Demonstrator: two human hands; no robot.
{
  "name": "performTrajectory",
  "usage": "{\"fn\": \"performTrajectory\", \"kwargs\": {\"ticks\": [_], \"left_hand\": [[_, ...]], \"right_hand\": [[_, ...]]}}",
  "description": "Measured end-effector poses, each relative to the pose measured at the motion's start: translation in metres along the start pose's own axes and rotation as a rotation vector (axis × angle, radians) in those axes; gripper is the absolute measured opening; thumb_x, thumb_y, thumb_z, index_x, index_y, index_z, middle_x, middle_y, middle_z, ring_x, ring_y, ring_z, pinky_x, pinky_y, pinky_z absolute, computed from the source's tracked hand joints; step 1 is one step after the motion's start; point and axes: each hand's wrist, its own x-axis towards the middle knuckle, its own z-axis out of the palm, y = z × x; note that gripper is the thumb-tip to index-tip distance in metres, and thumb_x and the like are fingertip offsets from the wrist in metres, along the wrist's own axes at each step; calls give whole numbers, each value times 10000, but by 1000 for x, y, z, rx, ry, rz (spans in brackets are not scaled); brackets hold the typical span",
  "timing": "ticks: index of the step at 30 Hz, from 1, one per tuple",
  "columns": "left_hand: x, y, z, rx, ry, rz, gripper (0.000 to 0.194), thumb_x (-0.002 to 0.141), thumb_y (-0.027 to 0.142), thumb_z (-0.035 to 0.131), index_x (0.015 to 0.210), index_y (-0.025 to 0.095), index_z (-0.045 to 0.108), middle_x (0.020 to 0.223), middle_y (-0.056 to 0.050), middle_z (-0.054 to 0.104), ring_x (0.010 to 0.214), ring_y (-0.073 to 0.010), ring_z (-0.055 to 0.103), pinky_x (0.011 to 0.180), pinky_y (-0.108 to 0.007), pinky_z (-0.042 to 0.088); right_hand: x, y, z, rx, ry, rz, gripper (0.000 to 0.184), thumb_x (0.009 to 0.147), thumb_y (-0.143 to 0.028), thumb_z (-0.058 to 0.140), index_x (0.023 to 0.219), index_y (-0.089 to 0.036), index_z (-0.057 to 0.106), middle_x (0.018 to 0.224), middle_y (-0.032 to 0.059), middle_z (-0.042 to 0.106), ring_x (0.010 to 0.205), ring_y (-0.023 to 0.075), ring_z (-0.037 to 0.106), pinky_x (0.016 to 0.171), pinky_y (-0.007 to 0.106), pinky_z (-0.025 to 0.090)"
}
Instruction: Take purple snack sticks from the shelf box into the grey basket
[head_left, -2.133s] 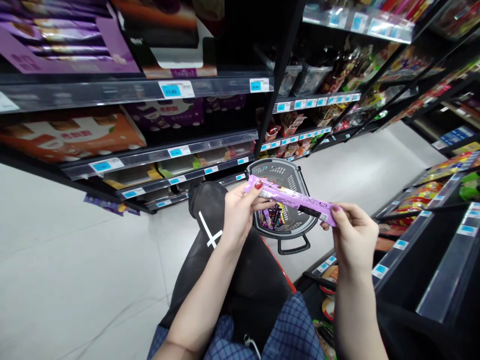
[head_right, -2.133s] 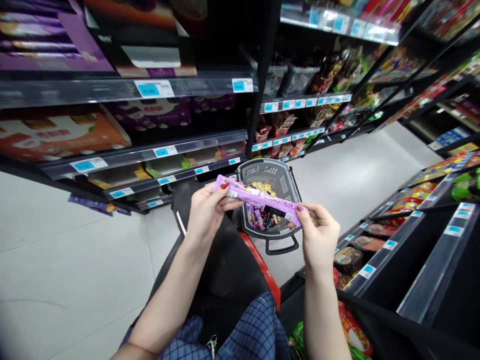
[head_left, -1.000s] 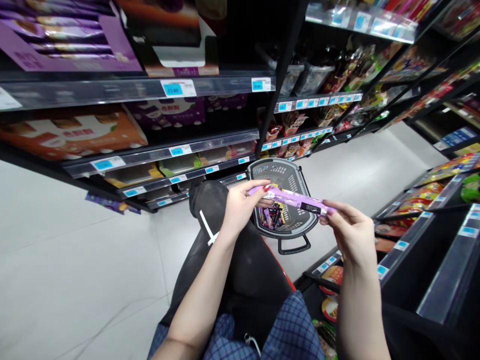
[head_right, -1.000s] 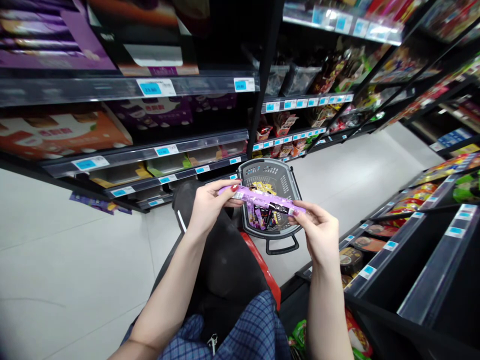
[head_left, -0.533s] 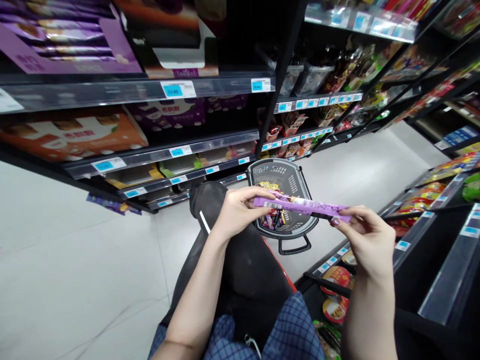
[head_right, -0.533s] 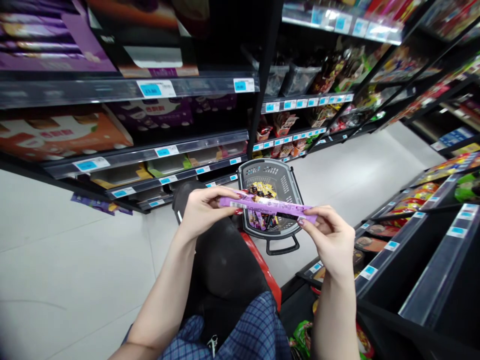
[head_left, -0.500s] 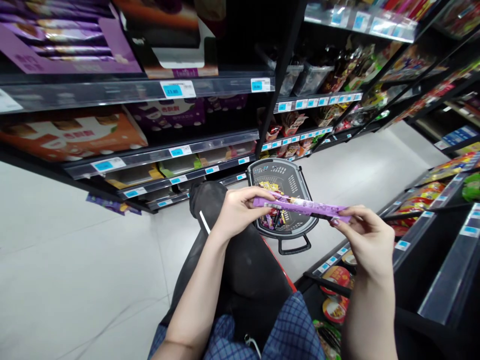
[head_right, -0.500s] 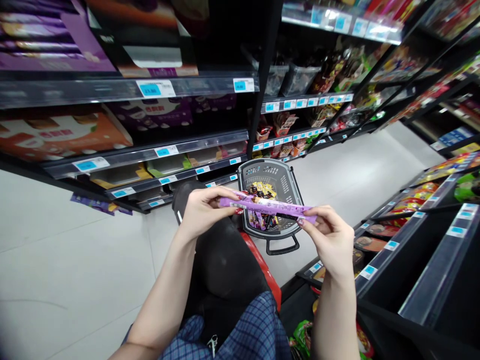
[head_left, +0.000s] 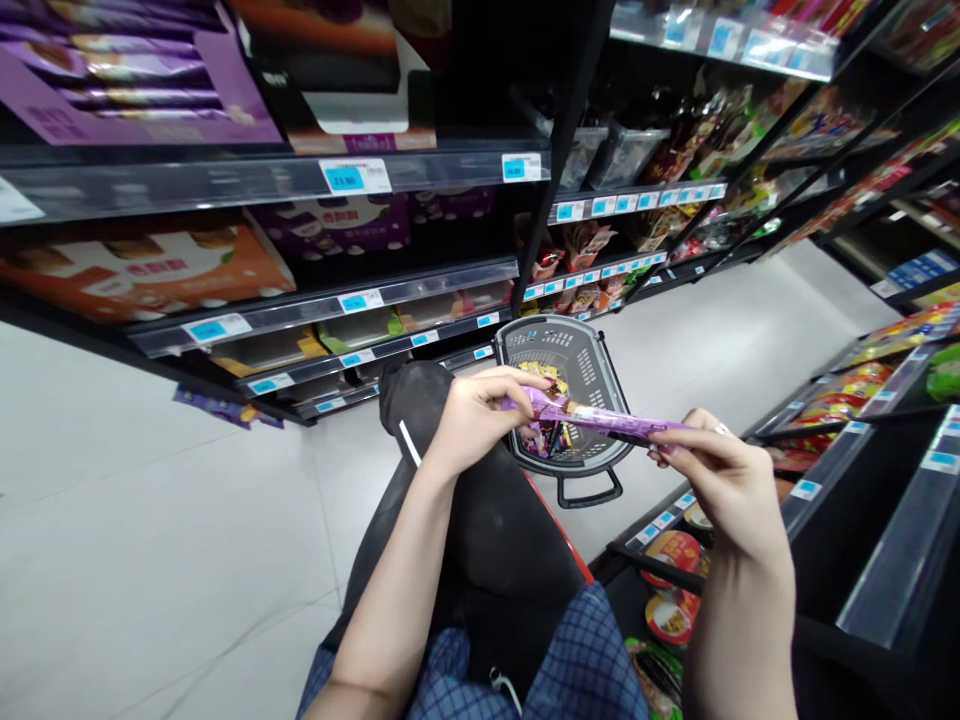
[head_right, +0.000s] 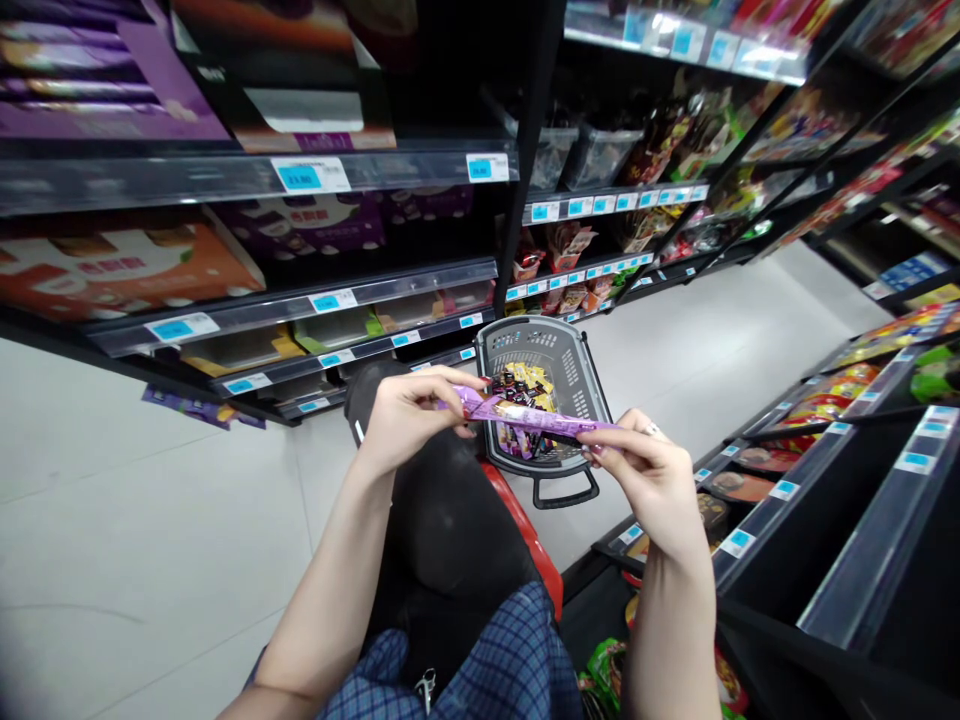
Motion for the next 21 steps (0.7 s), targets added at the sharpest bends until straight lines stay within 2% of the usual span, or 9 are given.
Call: {"fn": "performTrajectory", "kwargs": {"ticks": [4,7,11,13,16,19,21], "left_hand": [[1,-1,-2,3,-73,-51,176,658,9,583,578,143,664,942,-70,667,834,-185,657,521,-252,600],[1,-2,-6,34,-218,-99,233,718,38,535,727,171,727,1066,-71,640,842,-172,656,582,-278,599],[2,-1,-11,184,-352,-25,368,694,-14,487,825,218,742,1148,-52,624,1015,-193,600,744,-310,556],[3,1,-9,229,-337,-9,285,694,19,544,777,209,740,1106,-58,644,1018,-201,592,793,-333,526],[3,0,-1,259,-224,-29,86,678,113,659,662,179,710,938,-61,680,876,-182,622,799,-341,498],[3,-4,8,303,-146,-47,85,637,118,694,584,166,647,789,-30,669,778,-158,618,780,-319,480],[2,-7,12,322,-107,-103,128,609,125,706,590,160,584,738,-9,653,721,-146,610,709,-292,478]], "right_hand": [[1,0,1,-10,-9,4,204,804,-155,622,883,-308,731,700,5,548,677,129,542,595,271,436],[2,2,2,17,-10,47,192,795,-159,629,874,-300,733,723,9,555,671,128,554,595,272,452],[0,5,4,56,-18,86,184,794,-159,615,859,-283,735,805,22,574,679,130,569,611,284,479],[0,6,5,72,-9,77,181,803,-170,597,852,-276,736,848,29,576,685,133,570,617,296,486],[0,5,8,55,14,64,138,792,-210,614,834,-262,735,871,36,575,702,143,567,597,299,480],[3,2,15,-54,83,63,30,729,-239,692,743,-226,715,785,35,586,720,159,556,588,293,451],[6,0,22,-146,177,40,85,689,-241,730,644,-208,667,710,21,574,692,153,532,590,292,422]]}}
